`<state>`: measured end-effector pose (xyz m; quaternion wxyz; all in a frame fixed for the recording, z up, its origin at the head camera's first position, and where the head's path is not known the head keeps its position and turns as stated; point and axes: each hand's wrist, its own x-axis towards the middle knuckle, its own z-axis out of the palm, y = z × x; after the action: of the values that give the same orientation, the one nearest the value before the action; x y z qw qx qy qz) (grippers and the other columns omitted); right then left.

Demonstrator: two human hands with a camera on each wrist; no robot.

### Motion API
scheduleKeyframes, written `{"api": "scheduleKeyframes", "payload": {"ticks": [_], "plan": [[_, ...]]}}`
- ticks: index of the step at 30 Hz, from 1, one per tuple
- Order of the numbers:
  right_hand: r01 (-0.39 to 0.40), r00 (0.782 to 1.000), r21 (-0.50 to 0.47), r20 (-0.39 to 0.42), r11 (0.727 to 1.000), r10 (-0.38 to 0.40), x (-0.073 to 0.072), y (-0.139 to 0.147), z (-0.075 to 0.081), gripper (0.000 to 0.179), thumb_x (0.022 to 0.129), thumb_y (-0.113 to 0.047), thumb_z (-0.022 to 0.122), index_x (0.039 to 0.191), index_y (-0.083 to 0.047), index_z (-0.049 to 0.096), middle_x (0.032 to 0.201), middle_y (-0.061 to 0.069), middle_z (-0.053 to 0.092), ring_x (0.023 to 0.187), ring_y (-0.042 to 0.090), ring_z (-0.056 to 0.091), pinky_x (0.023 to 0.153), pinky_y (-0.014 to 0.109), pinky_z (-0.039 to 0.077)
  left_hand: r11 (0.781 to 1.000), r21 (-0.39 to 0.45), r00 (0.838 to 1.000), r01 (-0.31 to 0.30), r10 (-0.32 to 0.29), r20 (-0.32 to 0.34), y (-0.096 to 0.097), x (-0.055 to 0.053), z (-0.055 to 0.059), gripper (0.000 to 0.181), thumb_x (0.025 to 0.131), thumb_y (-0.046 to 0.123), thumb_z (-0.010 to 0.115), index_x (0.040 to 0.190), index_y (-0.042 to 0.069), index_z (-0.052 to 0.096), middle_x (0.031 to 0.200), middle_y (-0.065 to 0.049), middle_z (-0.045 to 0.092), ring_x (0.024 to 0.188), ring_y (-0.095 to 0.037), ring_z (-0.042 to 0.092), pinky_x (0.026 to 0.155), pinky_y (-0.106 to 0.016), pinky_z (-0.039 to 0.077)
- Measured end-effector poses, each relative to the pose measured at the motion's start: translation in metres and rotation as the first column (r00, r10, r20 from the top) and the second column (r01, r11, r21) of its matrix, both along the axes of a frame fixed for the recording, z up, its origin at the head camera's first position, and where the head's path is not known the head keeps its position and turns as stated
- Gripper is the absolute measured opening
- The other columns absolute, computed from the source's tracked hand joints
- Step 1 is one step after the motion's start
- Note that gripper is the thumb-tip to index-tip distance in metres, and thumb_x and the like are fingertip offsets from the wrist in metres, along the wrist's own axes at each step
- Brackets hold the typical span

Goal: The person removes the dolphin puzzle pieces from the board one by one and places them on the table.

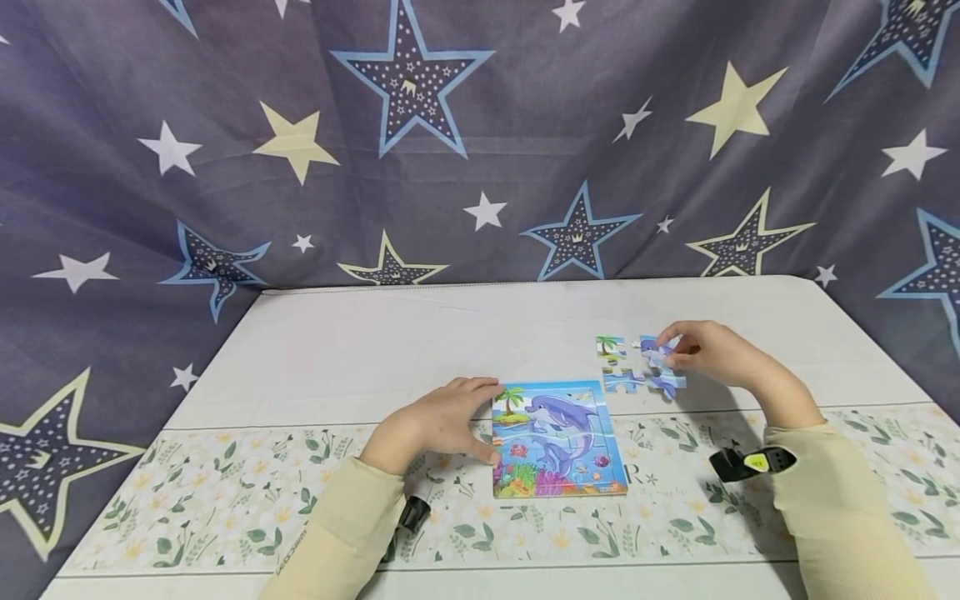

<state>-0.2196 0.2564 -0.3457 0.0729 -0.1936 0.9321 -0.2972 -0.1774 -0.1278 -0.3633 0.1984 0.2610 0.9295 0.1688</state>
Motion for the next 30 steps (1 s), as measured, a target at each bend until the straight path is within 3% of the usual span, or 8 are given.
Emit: {"api": "scheduleKeyframes", "payload": {"ticks": [10, 18, 30], "plan": [[0.018, 1.0, 0.018, 0.01, 1.0, -0.018, -0.004, 0.0, -0.01, 0.023, 0.095, -0.004, 0.065, 0.116, 0.005, 0.063, 0.081, 0.004, 0.066, 0.071, 0.019, 0.062, 0.062, 0.035, 0.048, 1.0, 0.003, 1.0, -0.001, 0.001, 0.007, -0.001, 0.001, 0.001, 0.097, 0.08, 0.045, 0.081, 0.157, 0.014, 0.031, 0.162, -0.003, 0.024, 0.148, -0.027, 0.021, 0.118, -0.052, 0.023], [0.022, 1.0, 0.041, 0.013, 0.999, -0.023, -0.006, 0.001, -0.015, 0.024, 0.096, -0.005, 0.064, 0.116, 0.007, 0.062, 0.087, 0.012, 0.067, 0.073, 0.022, 0.063, 0.061, 0.037, 0.05, 1.0, -0.004, 1.0, -0.001, 0.001, -0.003, 0.0, 0.001, -0.001, 0.096, 0.08, 0.045, 0.081, 0.157, 0.016, 0.031, 0.162, -0.002, 0.024, 0.148, -0.026, 0.021, 0.117, -0.052, 0.024], [0.033, 0.999, 0.035, 0.002, 0.999, -0.033, -0.008, 0.0, -0.022, 0.022, 0.093, -0.005, 0.067, 0.112, 0.007, 0.064, 0.087, 0.011, 0.065, 0.071, 0.018, 0.057, 0.059, 0.034, 0.047, 1.0, -0.011, 1.0, -0.008, 0.008, -0.003, 0.001, 0.001, -0.001, 0.095, 0.08, 0.045, 0.081, 0.157, 0.018, 0.031, 0.162, -0.001, 0.024, 0.148, -0.025, 0.02, 0.117, -0.052, 0.024]]}}
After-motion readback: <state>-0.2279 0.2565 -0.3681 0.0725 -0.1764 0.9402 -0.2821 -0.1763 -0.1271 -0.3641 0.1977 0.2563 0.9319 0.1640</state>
